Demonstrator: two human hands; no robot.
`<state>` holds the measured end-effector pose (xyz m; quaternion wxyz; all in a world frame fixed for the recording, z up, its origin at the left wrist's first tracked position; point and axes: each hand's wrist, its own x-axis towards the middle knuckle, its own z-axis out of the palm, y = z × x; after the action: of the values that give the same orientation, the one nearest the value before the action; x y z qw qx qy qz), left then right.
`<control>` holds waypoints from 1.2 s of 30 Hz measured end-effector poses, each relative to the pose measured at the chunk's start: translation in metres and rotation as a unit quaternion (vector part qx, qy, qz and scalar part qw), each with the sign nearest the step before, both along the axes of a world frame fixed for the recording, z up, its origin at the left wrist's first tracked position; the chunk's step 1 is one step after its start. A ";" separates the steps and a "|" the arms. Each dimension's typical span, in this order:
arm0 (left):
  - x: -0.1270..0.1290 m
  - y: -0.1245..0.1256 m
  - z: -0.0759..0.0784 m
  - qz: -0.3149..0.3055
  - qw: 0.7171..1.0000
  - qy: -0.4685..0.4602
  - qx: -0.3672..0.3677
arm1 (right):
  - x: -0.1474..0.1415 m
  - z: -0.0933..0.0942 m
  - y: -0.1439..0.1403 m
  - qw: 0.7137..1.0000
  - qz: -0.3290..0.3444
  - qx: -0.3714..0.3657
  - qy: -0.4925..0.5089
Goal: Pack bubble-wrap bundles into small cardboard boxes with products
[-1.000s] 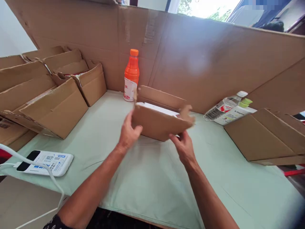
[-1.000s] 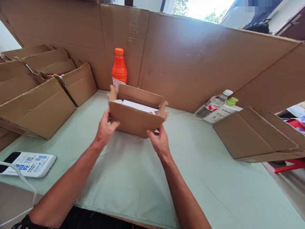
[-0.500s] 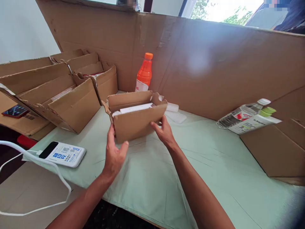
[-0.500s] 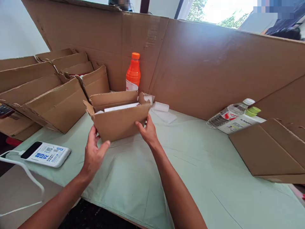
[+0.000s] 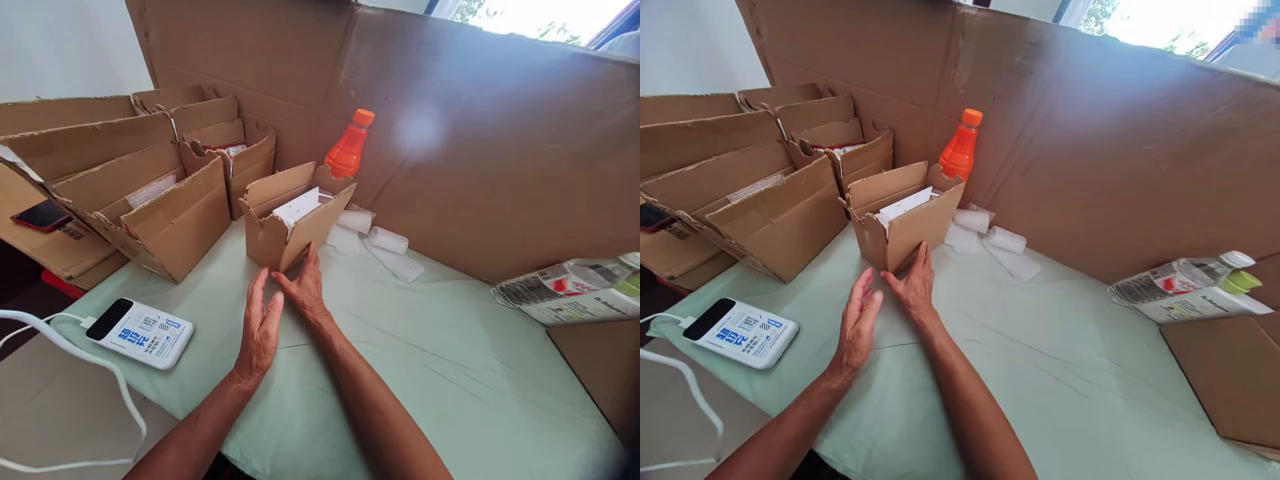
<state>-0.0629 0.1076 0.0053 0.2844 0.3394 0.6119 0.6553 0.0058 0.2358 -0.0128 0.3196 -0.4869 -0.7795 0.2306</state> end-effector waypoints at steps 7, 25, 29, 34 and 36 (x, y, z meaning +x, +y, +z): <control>0.003 -0.002 -0.004 -0.004 0.997 -0.073 -0.033 | -0.043 0.000 0.032 0.999 -0.018 0.006 -0.026; 0.002 0.000 0.003 -0.031 0.984 -0.159 -0.075 | -0.079 0.009 0.084 0.979 0.033 0.026 -0.197; 0.001 0.003 -0.005 -0.036 0.990 -0.117 -0.064 | -0.059 0.004 0.051 0.969 0.078 0.054 -0.228; -0.003 -0.003 -0.013 -0.063 0.996 -0.020 -0.055 | -0.003 0.001 -0.011 0.954 0.128 0.077 -0.260; -0.003 -0.006 -0.014 -0.076 0.993 0.050 -0.072 | 0.031 -0.001 -0.040 0.946 0.154 0.104 -0.264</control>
<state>-0.0660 0.1016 -0.0085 0.3259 0.3961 0.6434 0.5682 0.0370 0.1954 -0.0142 0.1117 -0.3682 -0.9212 0.0579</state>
